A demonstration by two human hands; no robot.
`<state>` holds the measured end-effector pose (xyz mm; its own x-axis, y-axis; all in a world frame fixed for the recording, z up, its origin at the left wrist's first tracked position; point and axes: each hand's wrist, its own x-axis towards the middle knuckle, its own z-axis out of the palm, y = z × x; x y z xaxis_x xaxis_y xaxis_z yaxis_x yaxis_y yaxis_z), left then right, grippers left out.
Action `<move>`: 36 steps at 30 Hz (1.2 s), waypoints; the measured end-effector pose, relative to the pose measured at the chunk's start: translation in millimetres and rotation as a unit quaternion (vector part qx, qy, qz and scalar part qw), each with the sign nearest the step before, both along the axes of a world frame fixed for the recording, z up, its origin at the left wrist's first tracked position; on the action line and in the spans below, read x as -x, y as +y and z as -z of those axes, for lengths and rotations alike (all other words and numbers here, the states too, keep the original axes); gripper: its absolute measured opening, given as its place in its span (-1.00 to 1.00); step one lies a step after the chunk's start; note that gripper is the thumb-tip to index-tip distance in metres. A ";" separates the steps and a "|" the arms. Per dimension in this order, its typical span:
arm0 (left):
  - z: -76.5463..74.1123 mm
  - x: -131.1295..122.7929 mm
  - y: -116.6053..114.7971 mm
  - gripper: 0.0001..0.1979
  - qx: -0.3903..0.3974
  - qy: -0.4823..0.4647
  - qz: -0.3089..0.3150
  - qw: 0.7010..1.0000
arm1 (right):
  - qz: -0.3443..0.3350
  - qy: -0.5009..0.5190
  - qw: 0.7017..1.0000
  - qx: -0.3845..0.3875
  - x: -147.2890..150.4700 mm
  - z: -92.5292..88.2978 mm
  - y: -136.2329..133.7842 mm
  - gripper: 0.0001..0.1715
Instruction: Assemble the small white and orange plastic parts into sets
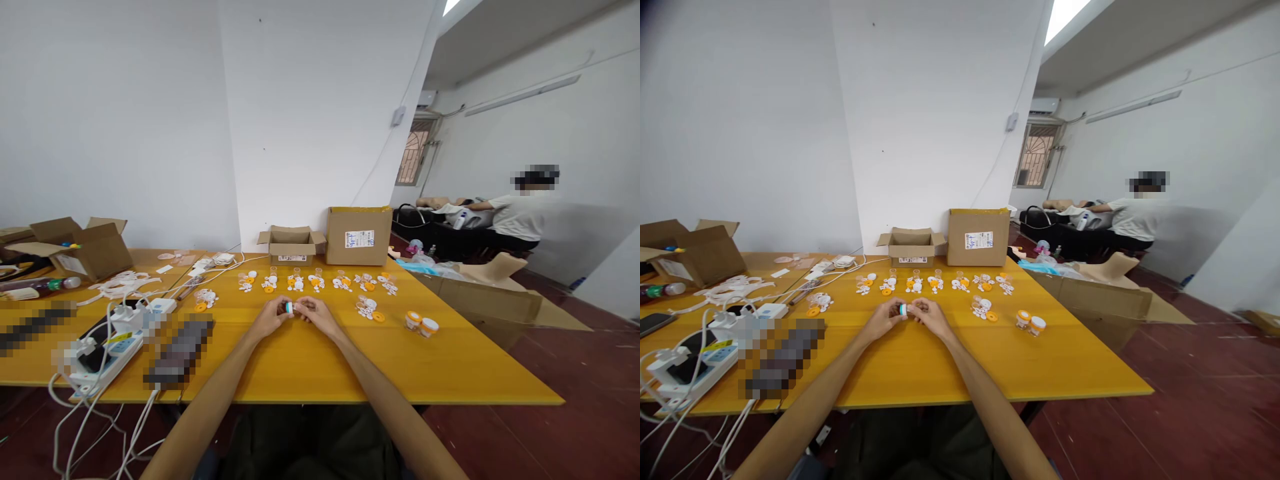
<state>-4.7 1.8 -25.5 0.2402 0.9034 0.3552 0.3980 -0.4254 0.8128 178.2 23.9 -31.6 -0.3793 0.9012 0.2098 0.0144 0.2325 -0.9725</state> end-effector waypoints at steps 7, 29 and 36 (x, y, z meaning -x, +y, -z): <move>-2.5 -0.9 -3.0 -0.76 0.000 0.007 0.002 1.000 | 0.013 -0.019 1.000 -0.013 0.2 -2.1 -3.4 -0.49; -2.2 1.6 -1.6 -0.77 0.017 -0.009 0.030 0.999 | 0.004 0.006 0.999 -0.047 0.1 9.4 -0.9 -0.53; -3.9 1.2 -4.0 -0.79 0.000 0.014 0.010 1.000 | -0.007 0.012 0.999 -0.032 -1.0 8.3 0.6 -0.53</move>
